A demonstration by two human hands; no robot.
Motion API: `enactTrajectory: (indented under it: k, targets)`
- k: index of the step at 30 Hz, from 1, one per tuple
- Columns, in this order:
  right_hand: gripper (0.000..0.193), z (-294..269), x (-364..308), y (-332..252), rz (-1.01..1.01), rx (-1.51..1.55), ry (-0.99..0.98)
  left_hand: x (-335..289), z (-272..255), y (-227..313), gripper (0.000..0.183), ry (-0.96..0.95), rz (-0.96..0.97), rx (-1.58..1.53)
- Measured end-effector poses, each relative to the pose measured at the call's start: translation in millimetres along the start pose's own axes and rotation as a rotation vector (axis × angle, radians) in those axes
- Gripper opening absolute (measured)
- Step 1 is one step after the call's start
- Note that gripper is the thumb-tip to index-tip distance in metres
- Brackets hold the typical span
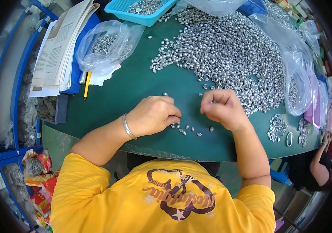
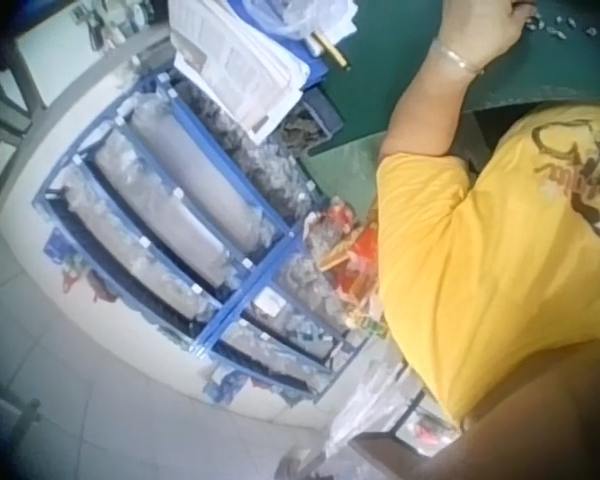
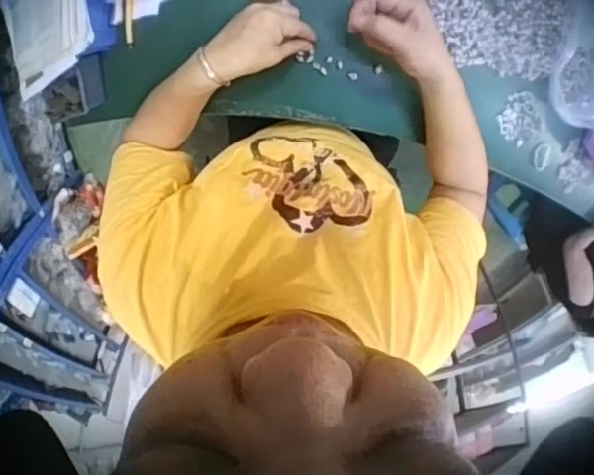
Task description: The person sorts small metal components on a green desk. They pick up individual parts from a large pile, handle them one by one, and place them into smaller groups or containers.
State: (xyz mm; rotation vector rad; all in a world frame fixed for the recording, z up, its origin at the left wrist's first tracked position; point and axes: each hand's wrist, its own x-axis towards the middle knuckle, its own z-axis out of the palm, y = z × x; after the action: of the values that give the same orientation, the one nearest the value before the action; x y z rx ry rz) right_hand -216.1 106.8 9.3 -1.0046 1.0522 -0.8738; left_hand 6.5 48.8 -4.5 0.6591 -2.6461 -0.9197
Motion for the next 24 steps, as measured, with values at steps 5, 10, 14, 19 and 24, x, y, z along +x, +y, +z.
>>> enactTrajectory:
  k: [5, 10, 14, 19, 24]
  targets:
    - [0.013, 30.7, -17.4, 15.2, -0.341, -1.075, -0.013, -0.6, 1.4, 2.3, 0.011, 0.004, 0.058, 0.031]
    - [0.008, 25.2, -18.0, 19.7, -0.313, -0.637, 0.061, -3.1, 1.8, 3.4, 0.008, -0.023, 0.094, 0.031]
    - [0.011, -11.3, -28.7, 15.5, 0.021, 0.448, -0.129, -3.4, 5.8, 1.2, 0.006, 0.003, 0.093, 0.013]
    - [0.010, 21.9, -28.9, 13.0, -0.352, -1.068, 0.022, 2.0, -1.9, 2.8, 0.005, 0.031, -0.016, -0.232]
    - [0.009, 17.9, -23.0, 23.3, -0.392, -0.795, 0.101, 4.5, -15.6, -1.2, 0.009, -0.065, -0.430, -1.626]
